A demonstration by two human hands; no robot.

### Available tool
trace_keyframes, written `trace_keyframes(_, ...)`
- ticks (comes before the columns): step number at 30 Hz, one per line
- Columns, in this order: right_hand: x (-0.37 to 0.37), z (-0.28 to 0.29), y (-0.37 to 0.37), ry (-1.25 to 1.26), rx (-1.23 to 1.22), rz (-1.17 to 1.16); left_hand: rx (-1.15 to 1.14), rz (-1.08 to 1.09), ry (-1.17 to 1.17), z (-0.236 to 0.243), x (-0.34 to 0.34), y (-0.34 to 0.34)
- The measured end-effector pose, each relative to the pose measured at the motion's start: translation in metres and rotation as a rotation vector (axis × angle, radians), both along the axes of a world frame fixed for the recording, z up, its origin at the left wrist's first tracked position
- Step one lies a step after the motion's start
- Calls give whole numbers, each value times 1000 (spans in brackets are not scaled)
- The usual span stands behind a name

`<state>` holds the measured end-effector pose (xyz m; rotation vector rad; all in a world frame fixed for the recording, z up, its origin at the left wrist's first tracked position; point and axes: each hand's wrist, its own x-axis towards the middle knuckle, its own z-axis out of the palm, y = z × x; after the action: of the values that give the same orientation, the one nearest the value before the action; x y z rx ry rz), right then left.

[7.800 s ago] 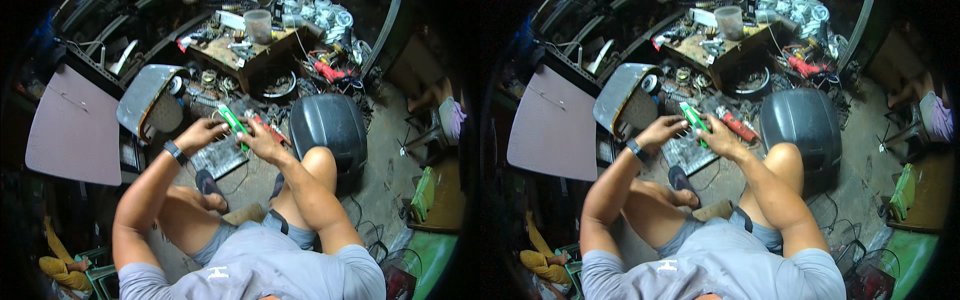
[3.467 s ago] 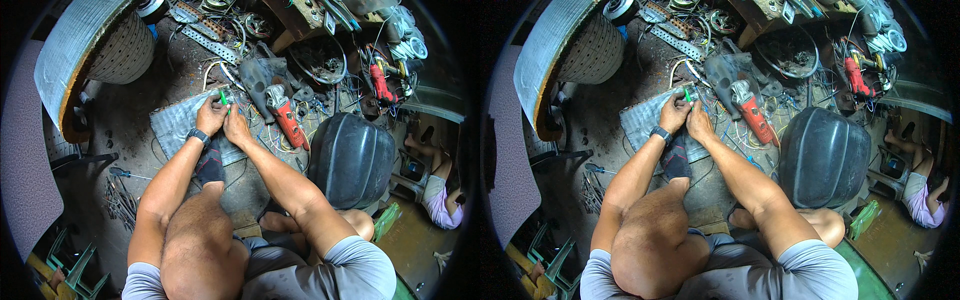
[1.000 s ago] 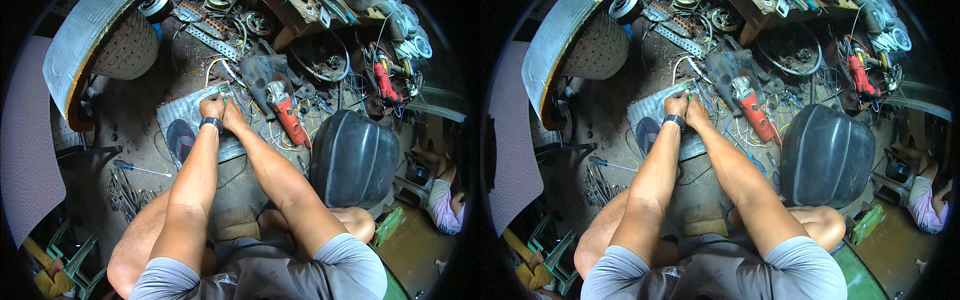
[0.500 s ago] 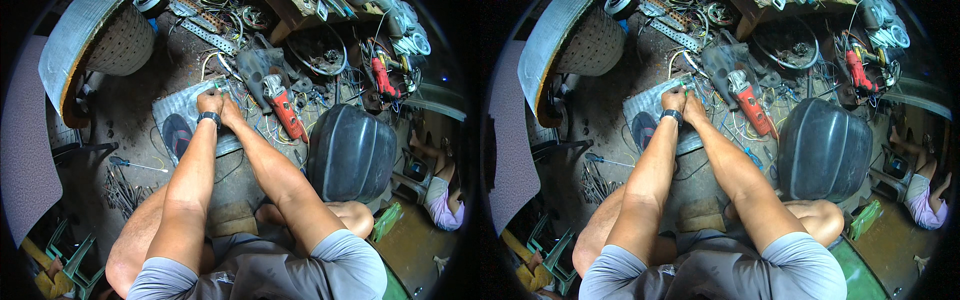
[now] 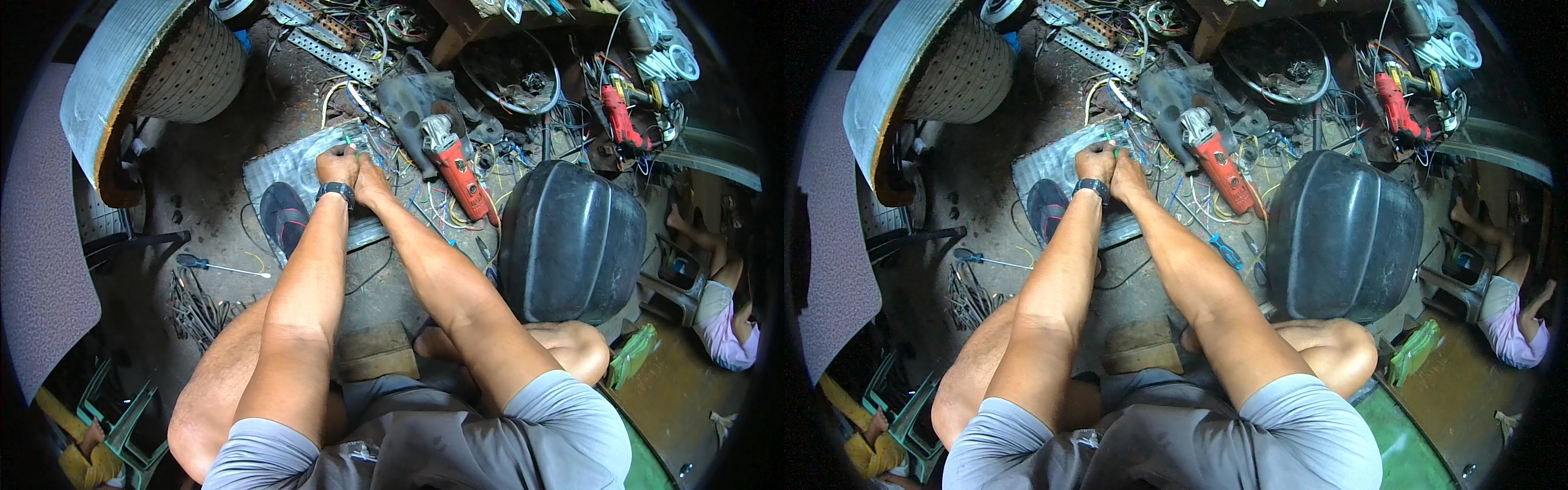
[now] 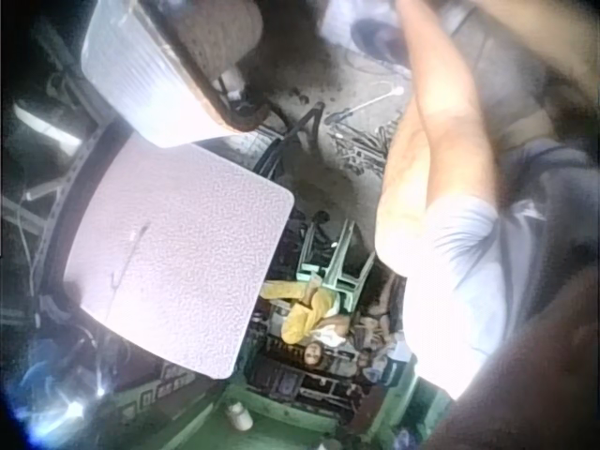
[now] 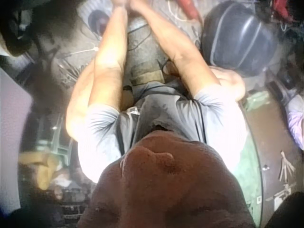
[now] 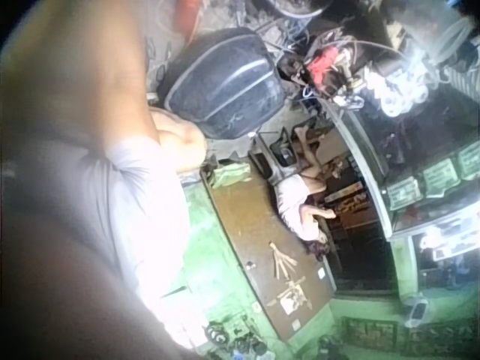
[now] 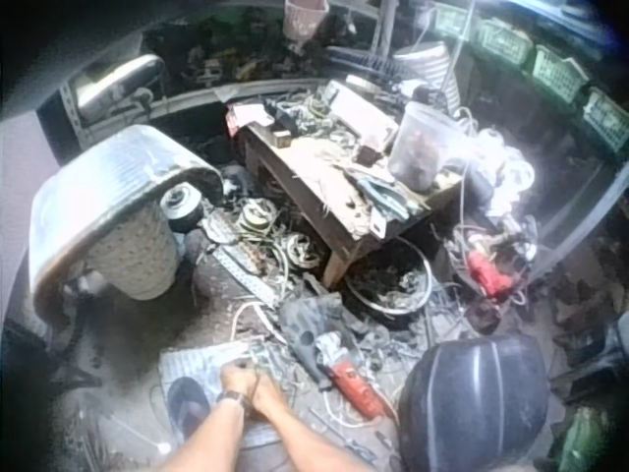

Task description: The person cleans and straightens the fins of a radiator using a green plastic tool. The person runs the tool along the grooves of the metal radiator and uses a screwdriver to pry at a wire connector.

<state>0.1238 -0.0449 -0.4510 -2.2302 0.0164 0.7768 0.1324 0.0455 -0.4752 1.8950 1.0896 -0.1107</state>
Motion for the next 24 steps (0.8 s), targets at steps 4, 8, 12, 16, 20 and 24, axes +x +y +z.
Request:
trace_keyframes(4,-3,-1,-5,63,3,-15,-15,-24,5,4,-7,-6)
trace_keyframes(8,-5,-6,-10,39,7,-8,7,-43,7,14,-7,-12)
trace_keyframes(12,-3,-8,-5,21,-3,1,-42,17,-28,10,-6,-7)
trace_keyframes(16,-1,-6,-10,64,-20,16,-48,0,-29,16,-6,-13)
trace_keyframes(20,-5,-1,-9,61,-24,7,-9,12,-3,21,-8,-14)
trace_keyframes(24,-6,1,-10,41,-17,-27,-36,-22,8,19,-7,-13)
